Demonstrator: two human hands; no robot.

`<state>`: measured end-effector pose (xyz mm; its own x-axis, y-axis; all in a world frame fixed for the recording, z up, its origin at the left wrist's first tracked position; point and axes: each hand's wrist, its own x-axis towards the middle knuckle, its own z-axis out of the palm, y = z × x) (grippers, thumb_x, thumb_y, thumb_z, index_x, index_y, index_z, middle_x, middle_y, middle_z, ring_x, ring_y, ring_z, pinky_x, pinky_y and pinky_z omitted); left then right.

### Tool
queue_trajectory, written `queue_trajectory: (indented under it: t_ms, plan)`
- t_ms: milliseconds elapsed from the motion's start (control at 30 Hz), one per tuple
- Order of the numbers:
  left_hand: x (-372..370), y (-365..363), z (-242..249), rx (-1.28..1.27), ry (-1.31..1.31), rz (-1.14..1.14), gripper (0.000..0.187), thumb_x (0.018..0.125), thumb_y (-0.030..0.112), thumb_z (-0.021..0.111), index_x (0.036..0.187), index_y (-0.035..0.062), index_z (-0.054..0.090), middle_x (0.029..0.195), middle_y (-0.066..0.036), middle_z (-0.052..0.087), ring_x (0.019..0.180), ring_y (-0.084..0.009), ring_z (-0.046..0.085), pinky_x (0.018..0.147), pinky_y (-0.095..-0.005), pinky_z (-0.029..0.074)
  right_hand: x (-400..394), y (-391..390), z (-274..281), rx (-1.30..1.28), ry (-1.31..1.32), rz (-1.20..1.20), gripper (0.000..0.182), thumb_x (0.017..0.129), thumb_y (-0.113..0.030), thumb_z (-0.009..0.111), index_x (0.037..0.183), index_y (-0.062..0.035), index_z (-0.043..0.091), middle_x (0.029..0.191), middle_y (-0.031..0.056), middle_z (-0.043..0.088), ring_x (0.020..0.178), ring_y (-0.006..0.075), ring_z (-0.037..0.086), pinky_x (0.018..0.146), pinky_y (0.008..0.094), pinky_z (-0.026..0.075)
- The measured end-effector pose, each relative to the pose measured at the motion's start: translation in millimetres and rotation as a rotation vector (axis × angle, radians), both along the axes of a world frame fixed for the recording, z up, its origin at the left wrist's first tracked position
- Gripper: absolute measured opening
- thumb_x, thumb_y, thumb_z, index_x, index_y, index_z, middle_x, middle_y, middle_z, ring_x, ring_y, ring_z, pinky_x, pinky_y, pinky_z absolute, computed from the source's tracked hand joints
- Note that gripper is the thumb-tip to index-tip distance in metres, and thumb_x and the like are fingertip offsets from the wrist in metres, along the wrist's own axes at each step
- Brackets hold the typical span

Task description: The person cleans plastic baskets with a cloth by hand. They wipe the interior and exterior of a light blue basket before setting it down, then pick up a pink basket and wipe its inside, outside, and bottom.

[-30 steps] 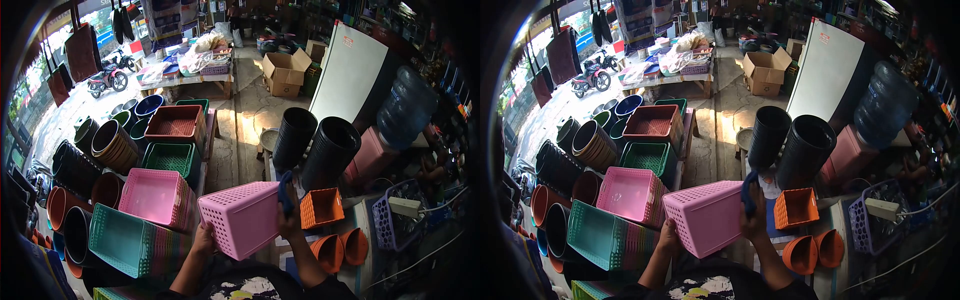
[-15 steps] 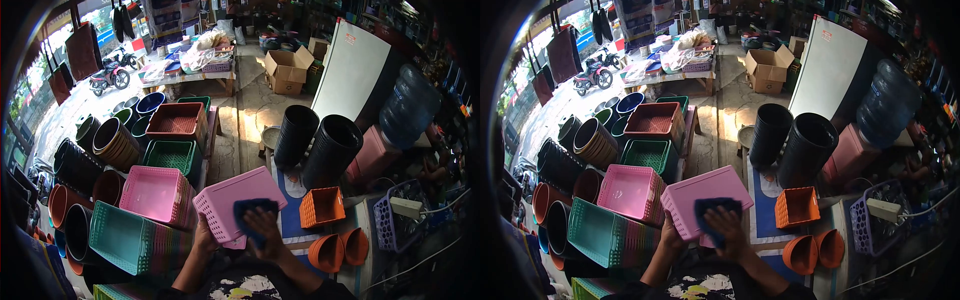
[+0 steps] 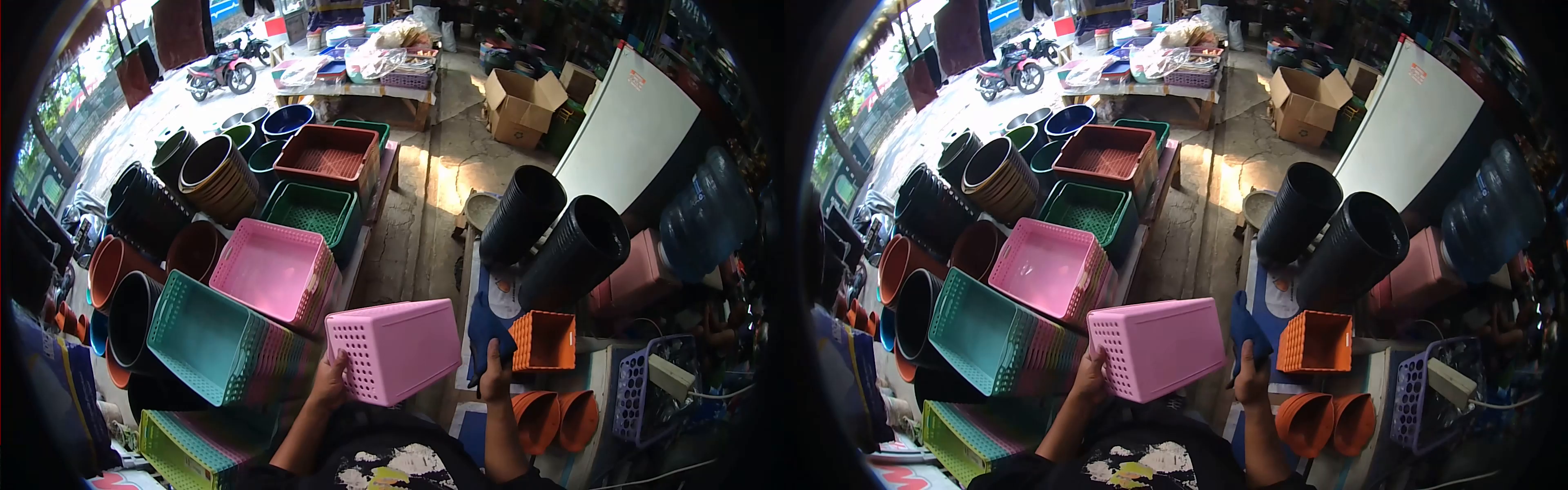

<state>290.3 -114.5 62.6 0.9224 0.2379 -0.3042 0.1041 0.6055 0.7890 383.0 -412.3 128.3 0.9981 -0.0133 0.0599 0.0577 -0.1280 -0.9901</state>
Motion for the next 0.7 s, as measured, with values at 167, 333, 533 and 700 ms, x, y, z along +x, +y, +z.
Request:
queue_trajectory:
  t_ms: [167, 333, 533, 700]
  plan:
    - [-20.9, -2.5, 51.5, 0.212, 0.05, -0.093, 0.054, 0.081, 0.019, 0.079, 0.123, -0.0003, 0.051, 0.106, -0.007, 0.064, 0.095, -0.014, 0.062, 0.086, -0.0315, 0.051, -23.3, 41.3, 36.0, 0.027, 0.174, 0.234, 0.035, 0.1, -0.019, 0.051, 0.122, 0.0064, 0.055, 0.115, 0.0161, 0.062, 0.104, 0.0227, 0.058, 0.092, 0.0326, 0.045]
    - [-49.0, 11.6, 102.6, 0.471, 0.204, -0.208, 0.057, 0.075, 0.014, 0.083, 0.121, -0.0017, 0.053, 0.104, -0.009, 0.065, 0.094, -0.0126, 0.062, 0.082, -0.0295, 0.052, -48.9, 91.1, 25.9, -0.127, -0.257, 0.441, 0.024, 0.095, -0.02, 0.057, 0.102, 0.0016, 0.061, 0.083, 0.0097, 0.064, 0.076, 0.0198, 0.062, 0.067, 0.0351, 0.047]
    - [-126.1, 41.0, 103.3, 0.573, 0.205, -0.34, 0.061, 0.074, 0.014, 0.084, 0.124, -0.0037, 0.053, 0.108, -0.009, 0.064, 0.101, -0.0146, 0.061, 0.089, -0.0296, 0.05, -83.4, 112.7, 47.4, -0.347, 0.086, 0.664, 0.022, 0.094, -0.018, 0.058, 0.103, 0.002, 0.062, 0.09, 0.0119, 0.066, 0.085, 0.0161, 0.059, 0.078, 0.03, 0.046]
    - [-201.2, 52.6, 103.7, 0.564, 0.176, -0.301, 0.059, 0.077, 0.011, 0.081, 0.126, -0.0039, 0.051, 0.11, -0.01, 0.064, 0.103, -0.0155, 0.061, 0.092, -0.0302, 0.049, -132.1, 147.0, 50.4, -0.371, 0.052, 0.72, 0.027, 0.092, -0.022, 0.061, 0.104, 0.0024, 0.062, 0.093, 0.0151, 0.065, 0.086, 0.0204, 0.062, 0.08, 0.0322, 0.047]
